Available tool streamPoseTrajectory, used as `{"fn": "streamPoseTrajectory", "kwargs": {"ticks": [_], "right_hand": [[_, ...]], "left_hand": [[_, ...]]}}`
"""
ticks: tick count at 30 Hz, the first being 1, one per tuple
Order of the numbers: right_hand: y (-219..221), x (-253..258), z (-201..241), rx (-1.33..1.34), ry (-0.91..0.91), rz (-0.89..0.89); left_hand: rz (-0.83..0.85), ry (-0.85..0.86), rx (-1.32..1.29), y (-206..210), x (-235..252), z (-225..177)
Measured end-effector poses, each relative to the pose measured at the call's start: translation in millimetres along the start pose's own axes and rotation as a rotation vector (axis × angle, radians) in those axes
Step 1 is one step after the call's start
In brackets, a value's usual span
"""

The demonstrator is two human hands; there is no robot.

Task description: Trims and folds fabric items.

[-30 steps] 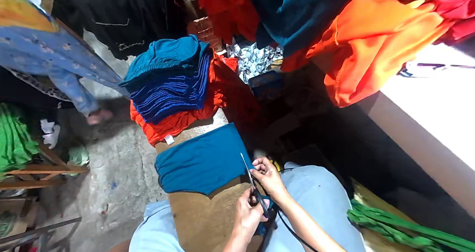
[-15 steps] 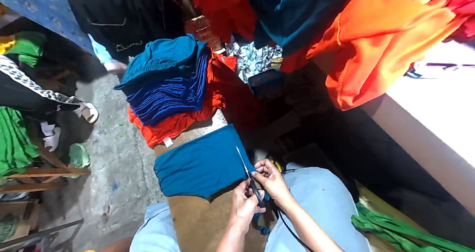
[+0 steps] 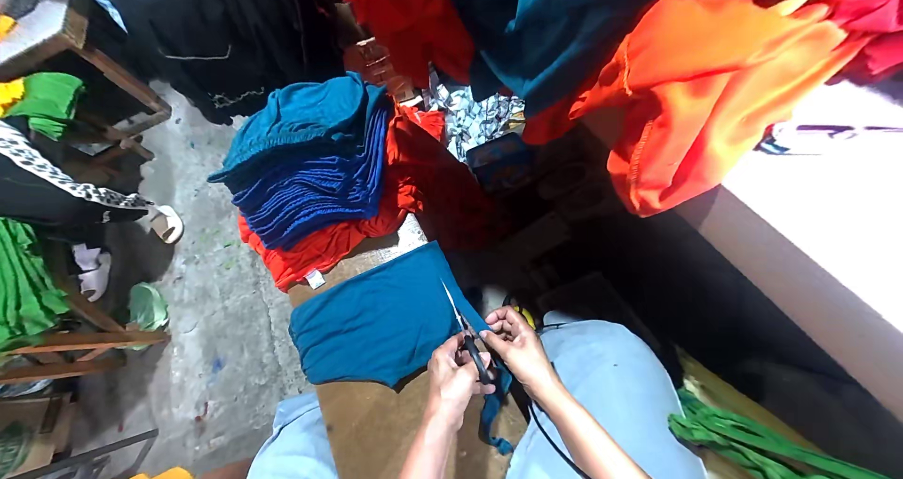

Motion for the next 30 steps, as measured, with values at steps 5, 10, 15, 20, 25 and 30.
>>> {"fn": "streamPoseTrajectory", "kwargs": {"ticks": [5,10,15,20,25,30], "right_hand": [[-2,-1,1,0.023,0.007,-0.008],[-3,-1,4,0.012,-0.007,0.001],[-5,0,2,0.009,-0.004,-0.015],[-9,1,-1,-0.020,0.012,-0.041],[-10,2,-3,-0.033,0.000,-0.051],[-11,1,-5,-0.031,-0.020,-0.060]], "left_hand": [[-0.006,0.015,-0.101,-2,7,-8],[0.038,0.029,-0.100,-3,16,-13],[0.078,0.030,-0.176,-5,20,-12],[0.085,0.039,-0.212,-7,29,-21],[0.102,0.046,-0.166,-10,34,-20],[0.054,0.038,-0.219,-12,39,-33]]}}
Point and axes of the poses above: each hand's wrist, its own x-axis towards the middle knuckle, its own y-axis out of the palm, z = x × y, the point moved 6 cm from there along x, towards the middle knuckle, and after that the axes turned 6 degrees about -x, right-handed, at the moved point
